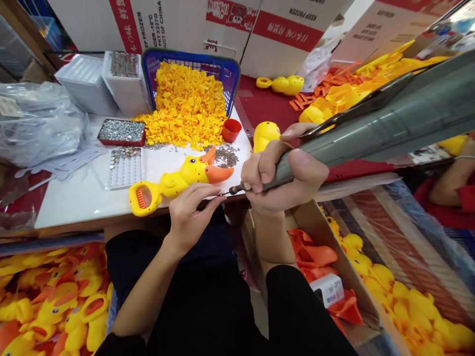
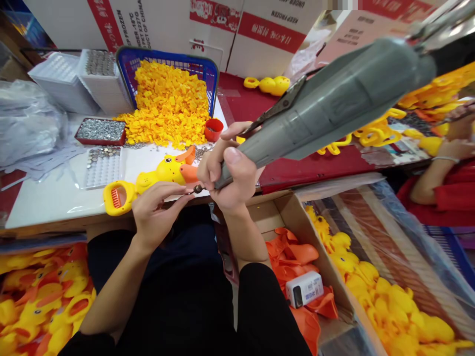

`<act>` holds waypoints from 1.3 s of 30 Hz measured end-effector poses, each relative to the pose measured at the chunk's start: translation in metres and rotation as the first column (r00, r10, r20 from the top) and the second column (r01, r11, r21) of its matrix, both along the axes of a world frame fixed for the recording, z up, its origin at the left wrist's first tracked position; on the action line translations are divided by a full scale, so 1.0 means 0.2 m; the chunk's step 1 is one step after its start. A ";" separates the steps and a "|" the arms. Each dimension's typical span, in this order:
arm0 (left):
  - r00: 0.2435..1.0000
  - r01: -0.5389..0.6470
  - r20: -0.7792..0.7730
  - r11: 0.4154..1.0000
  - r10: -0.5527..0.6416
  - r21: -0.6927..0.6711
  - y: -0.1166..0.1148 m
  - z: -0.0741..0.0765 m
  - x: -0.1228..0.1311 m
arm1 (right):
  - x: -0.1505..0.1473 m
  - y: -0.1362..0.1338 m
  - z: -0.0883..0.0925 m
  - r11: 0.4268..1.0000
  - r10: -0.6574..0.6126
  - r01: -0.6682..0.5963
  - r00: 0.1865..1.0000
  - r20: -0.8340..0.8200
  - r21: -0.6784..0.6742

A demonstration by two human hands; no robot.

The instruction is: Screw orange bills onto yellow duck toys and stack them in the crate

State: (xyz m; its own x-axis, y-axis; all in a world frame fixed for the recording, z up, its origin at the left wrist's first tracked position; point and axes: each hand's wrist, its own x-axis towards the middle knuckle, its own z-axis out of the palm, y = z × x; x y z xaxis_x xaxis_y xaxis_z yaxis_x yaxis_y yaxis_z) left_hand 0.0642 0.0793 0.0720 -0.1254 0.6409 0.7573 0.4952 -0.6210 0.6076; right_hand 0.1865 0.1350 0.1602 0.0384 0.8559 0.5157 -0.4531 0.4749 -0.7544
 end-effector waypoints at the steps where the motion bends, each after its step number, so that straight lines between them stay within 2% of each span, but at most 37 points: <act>1: 1.000 0.002 -0.009 1.000 -0.002 0.001 0.00 0.00 0.00 | 0.00 0.00 0.00 1.000 -0.006 0.006 1.000 0.002 0.006; 6: 0.996 0.018 -0.084 1.000 -0.019 -0.010 -0.01 0.01 0.00 | 0.02 0.02 -0.03 1.000 -0.024 0.024 0.999 0.047 0.005; 10: 0.961 0.036 -0.263 0.985 -0.081 -0.171 0.00 -0.01 -0.05 | 0.03 0.04 -0.06 0.999 -0.049 0.048 0.994 0.094 0.007; 12: 0.912 -0.039 -0.406 0.970 -0.063 -0.239 0.05 -0.04 -0.11 | 0.02 0.06 -0.06 0.998 -0.054 0.053 0.996 0.077 0.020; 15: 0.831 -0.201 -0.555 0.945 0.025 -0.258 0.17 -0.07 -0.19 | 0.01 0.08 -0.07 0.997 -0.057 0.056 0.998 0.029 0.062; 18: 0.769 -0.308 -0.639 0.880 0.005 -0.363 0.26 -0.09 -0.22 | -0.03 0.11 -0.08 0.992 -0.116 0.113 0.993 0.039 0.054; 21: 0.725 -0.375 -0.689 0.830 -0.016 -0.413 0.27 -0.09 -0.21 | -0.07 0.16 -0.10 0.988 -0.146 0.144 0.989 0.032 0.054; 23: 0.705 -0.384 -0.709 0.839 -0.002 -0.384 0.26 -0.09 -0.19 | -0.10 0.19 -0.12 0.990 -0.131 0.130 0.991 0.024 0.049; 26: 0.680 -0.385 -0.733 0.854 0.007 -0.349 0.24 -0.09 -0.18 | -0.14 0.24 -0.13 0.993 -0.116 0.116 0.987 0.112 0.005; 29: 0.650 -0.412 -0.759 0.823 -0.035 -0.391 0.23 -0.06 -0.17 | -0.17 0.27 -0.15 0.995 -0.100 0.103 0.979 0.179 -0.006; 33: 0.618 -0.440 -0.779 0.772 -0.110 -0.458 0.22 0.00 -0.16 | -0.19 0.29 -0.17 0.994 -0.108 0.107 0.988 0.114 0.020; 39: 0.597 -0.453 -0.790 0.753 -0.140 -0.476 0.22 0.02 -0.15 | -0.20 0.31 -0.19 0.995 -0.099 0.102 0.987 0.129 -0.019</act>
